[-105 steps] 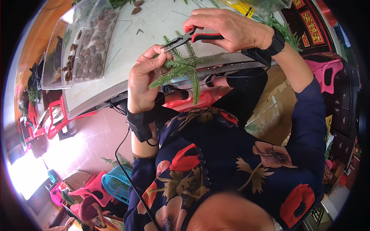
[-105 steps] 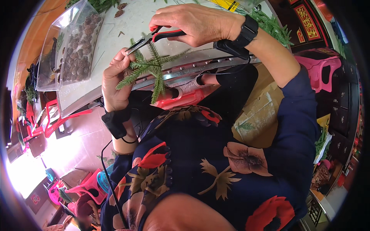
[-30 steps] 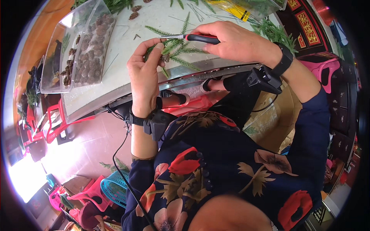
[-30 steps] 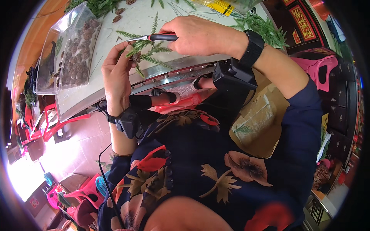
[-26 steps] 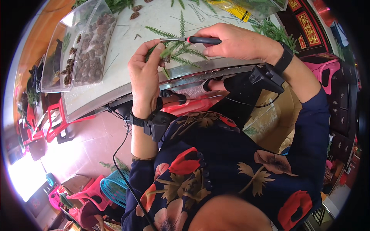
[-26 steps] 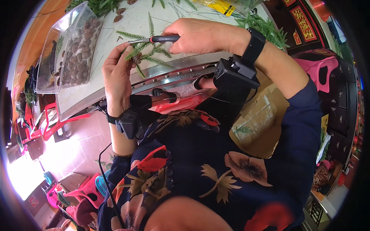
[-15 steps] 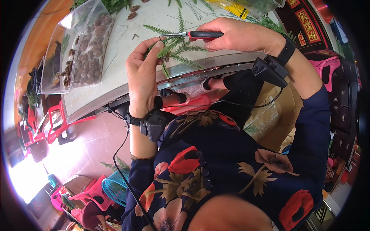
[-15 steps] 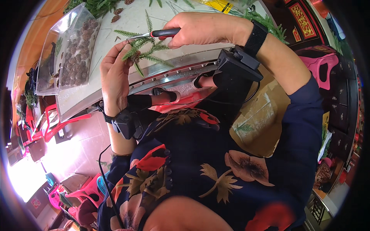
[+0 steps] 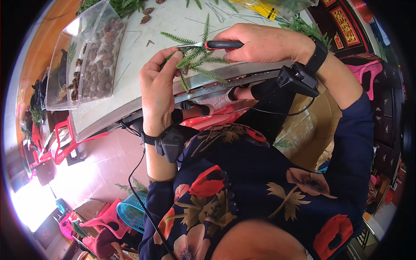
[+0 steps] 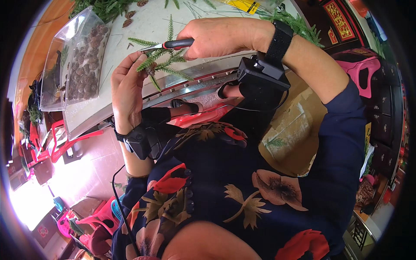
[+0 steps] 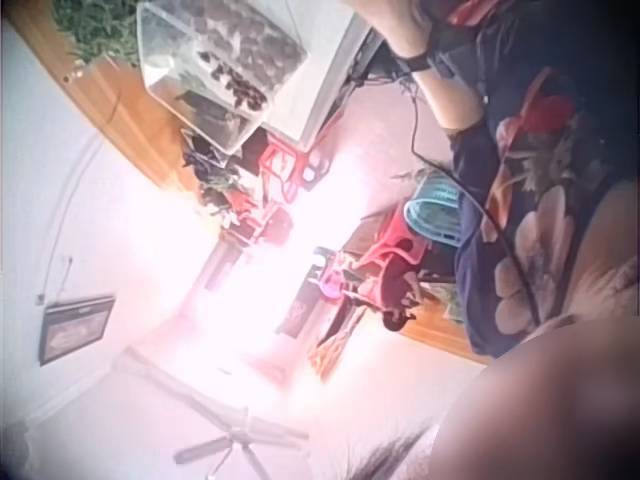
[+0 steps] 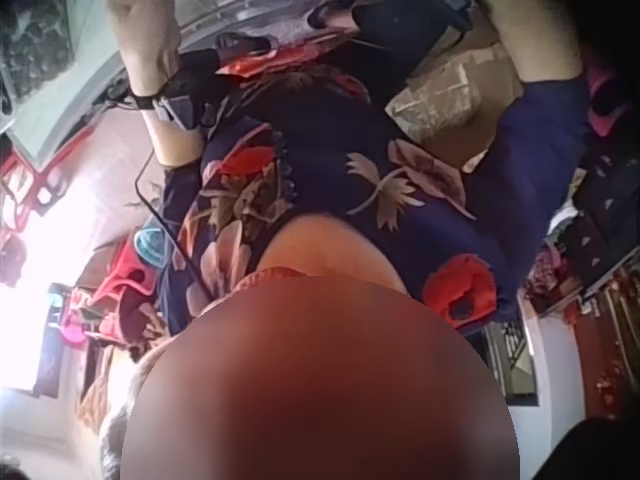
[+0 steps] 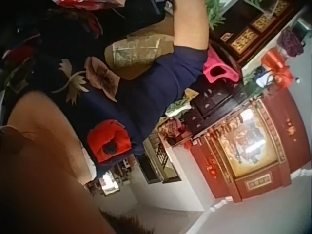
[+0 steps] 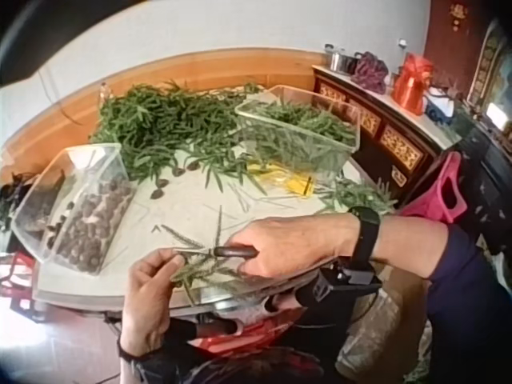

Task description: Trimming and preparing artificial plant stems or components using pliers.

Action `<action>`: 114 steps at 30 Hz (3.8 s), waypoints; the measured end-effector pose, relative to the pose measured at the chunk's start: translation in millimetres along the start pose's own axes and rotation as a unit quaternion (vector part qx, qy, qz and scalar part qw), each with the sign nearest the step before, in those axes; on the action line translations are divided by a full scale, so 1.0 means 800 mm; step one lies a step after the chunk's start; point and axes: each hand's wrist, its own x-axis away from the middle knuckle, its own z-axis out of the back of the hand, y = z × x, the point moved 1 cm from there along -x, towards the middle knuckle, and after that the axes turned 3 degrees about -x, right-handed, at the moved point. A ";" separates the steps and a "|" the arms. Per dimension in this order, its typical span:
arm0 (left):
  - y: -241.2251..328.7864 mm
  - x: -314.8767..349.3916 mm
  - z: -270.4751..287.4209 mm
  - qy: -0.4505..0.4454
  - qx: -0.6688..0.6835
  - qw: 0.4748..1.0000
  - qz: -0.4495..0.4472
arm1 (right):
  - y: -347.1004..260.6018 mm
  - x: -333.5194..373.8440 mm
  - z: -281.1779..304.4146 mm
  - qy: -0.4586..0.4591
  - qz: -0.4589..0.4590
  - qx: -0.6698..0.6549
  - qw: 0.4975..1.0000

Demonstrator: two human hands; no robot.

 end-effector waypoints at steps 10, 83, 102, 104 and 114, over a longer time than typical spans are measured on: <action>0.003 0.000 0.003 -0.001 -0.028 1.000 -0.003 | -0.012 0.006 -0.001 -0.064 0.001 0.001 0.998; -0.009 -0.021 -0.019 -0.092 -0.074 0.993 -0.015 | 0.015 0.030 -0.015 0.188 0.064 0.127 0.972; -0.075 -0.035 0.031 0.115 -0.322 0.924 -0.173 | 0.084 0.030 0.259 0.485 -0.167 0.012 0.858; -0.082 -0.032 0.027 0.112 -0.330 0.921 -0.174 | 0.079 0.052 0.225 0.543 -0.141 -0.051 0.826; -0.080 -0.031 0.021 0.102 -0.351 0.908 -0.205 | 0.163 0.014 0.001 0.280 -0.047 0.193 0.939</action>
